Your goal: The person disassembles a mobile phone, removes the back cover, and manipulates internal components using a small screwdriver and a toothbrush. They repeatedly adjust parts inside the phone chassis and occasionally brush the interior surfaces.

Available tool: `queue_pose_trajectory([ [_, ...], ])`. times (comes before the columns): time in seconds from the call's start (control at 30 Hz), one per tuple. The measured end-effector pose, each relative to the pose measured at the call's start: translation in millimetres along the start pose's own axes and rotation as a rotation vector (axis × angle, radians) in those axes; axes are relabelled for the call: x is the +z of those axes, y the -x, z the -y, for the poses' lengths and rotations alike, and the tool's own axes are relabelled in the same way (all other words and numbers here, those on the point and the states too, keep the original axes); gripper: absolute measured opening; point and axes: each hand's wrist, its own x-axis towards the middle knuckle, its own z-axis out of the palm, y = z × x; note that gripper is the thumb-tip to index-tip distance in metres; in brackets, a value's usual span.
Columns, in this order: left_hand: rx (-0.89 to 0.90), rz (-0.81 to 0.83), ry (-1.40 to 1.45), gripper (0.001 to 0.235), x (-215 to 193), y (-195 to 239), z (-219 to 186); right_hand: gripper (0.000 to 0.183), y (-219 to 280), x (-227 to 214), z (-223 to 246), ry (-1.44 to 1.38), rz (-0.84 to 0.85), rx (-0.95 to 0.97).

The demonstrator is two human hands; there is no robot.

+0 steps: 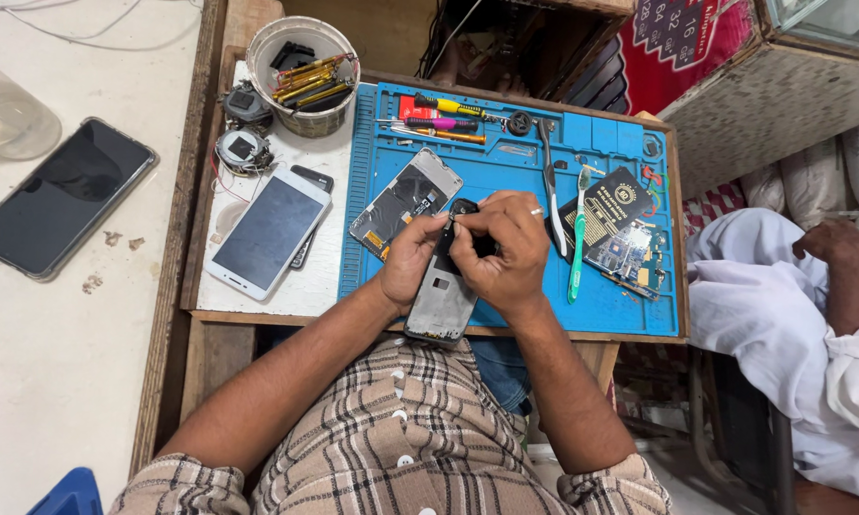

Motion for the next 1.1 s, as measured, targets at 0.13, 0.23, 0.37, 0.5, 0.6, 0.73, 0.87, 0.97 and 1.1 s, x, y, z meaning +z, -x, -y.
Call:
queue_pose_trajectory([
  [0.13, -0.054, -0.038, 0.022, 0.049, 4, 0, 0, 0.013, 1, 0, -5, 0.0, -0.068, 0.066],
  [0.23, -0.077, 0.001, 0.0, 0.056, 6, 1, -2, 0.013, 3, -1, -8, -0.036, -0.089, 0.085],
  [0.37, -0.11, 0.058, -0.023, 0.064, 4, 3, -3, 0.012, 3, -2, -10, -0.043, -0.09, 0.109],
  [0.5, -0.096, 0.015, -0.025, 0.063, 3, 3, -2, 0.014, 4, 0, -10, -0.024, -0.087, 0.062],
  [0.6, -0.095, 0.049, -0.036, 0.065, 9, 4, -5, 0.011, 5, -3, -11, -0.063, -0.127, 0.163],
  [0.73, -0.124, 0.064, 0.084, 0.069, 21, 5, -14, 0.01, 8, -14, -19, -0.084, -0.167, 0.264],
  [0.87, -0.088, 0.2, 0.115, 0.077, 32, 8, -22, 0.006, 9, -26, -35, -0.01, -0.204, 0.285],
  [0.97, -0.085, 0.202, 0.117, 0.079, 35, 9, -24, 0.004, 8, -34, -45, -0.05, -0.222, 0.371],
  [1.1, -0.102, 0.192, 0.147, 0.078, 35, 9, -25, 0.004, 6, -41, -51, 0.012, -0.198, 0.287],
])
